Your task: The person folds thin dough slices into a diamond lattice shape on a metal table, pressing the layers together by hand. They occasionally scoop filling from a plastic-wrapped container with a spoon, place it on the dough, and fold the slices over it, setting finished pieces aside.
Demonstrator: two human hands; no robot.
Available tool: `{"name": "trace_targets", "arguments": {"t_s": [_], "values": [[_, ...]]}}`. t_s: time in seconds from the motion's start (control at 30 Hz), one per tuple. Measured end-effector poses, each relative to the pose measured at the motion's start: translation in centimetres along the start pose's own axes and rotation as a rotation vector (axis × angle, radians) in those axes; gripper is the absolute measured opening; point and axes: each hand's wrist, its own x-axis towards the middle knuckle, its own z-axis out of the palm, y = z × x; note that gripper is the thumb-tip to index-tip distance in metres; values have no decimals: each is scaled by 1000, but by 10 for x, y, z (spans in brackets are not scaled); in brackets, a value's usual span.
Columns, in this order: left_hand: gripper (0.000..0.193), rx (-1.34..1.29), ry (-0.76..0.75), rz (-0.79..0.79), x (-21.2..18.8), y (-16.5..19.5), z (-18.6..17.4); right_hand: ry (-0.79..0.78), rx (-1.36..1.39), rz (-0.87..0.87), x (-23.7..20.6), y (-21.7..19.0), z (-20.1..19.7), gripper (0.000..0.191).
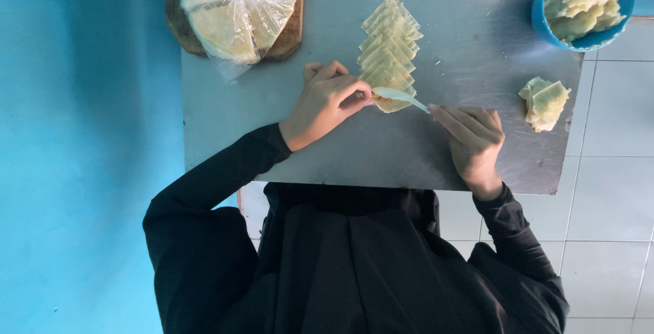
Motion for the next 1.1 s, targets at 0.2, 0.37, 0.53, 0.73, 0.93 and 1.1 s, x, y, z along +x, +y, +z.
{"name": "trace_targets", "arguments": {"t_s": [0.2,0.37,0.53,0.73,0.93,1.1], "values": [[19,33,19,2,1,0,2,-25,-105,-92,-6,-1,-5,23],[19,33,2,10,-1,1,2,18,-145,-110,-18,6,0,21],[20,46,11,44,0,0,2,151,-204,-103,1,25,-2,20],[25,40,-18,52,-2,-3,5,103,-188,-109,78,21,-35,27],[26,61,-33,83,2,-6,10,198,-252,-265,173,25,-2,29],[26,75,-38,113,2,-7,10,181,-313,-236,206,34,42,27]]}}
